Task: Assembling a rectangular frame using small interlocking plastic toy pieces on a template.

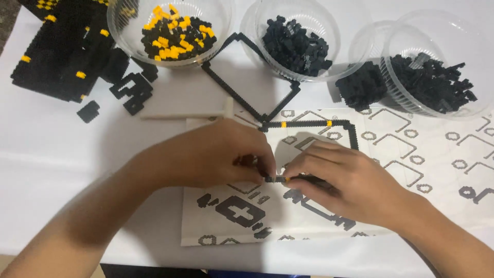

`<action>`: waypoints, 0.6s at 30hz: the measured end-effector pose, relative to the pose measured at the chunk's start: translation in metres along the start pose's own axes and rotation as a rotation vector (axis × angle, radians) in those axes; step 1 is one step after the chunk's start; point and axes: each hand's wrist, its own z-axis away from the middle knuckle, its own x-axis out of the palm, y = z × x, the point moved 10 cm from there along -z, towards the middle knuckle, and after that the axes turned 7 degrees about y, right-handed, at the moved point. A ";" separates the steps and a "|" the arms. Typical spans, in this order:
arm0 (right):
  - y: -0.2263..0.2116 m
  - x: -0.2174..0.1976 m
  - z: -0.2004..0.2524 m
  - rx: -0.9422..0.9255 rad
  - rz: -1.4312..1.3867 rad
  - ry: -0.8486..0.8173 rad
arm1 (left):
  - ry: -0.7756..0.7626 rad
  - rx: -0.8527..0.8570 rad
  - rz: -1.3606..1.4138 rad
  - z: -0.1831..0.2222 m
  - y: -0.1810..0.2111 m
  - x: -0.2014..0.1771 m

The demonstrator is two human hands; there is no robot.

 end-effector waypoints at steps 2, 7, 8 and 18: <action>0.007 0.000 0.005 0.065 0.011 0.002 | 0.025 -0.002 0.023 -0.001 -0.002 0.003; 0.009 -0.007 0.007 0.129 -0.025 0.002 | 0.041 -0.129 0.060 -0.002 -0.006 0.004; 0.010 -0.006 0.008 0.148 -0.037 -0.005 | 0.059 -0.202 0.062 -0.002 -0.011 0.003; 0.031 -0.002 0.018 0.387 -0.071 0.014 | 0.126 -0.286 0.124 -0.003 -0.018 0.003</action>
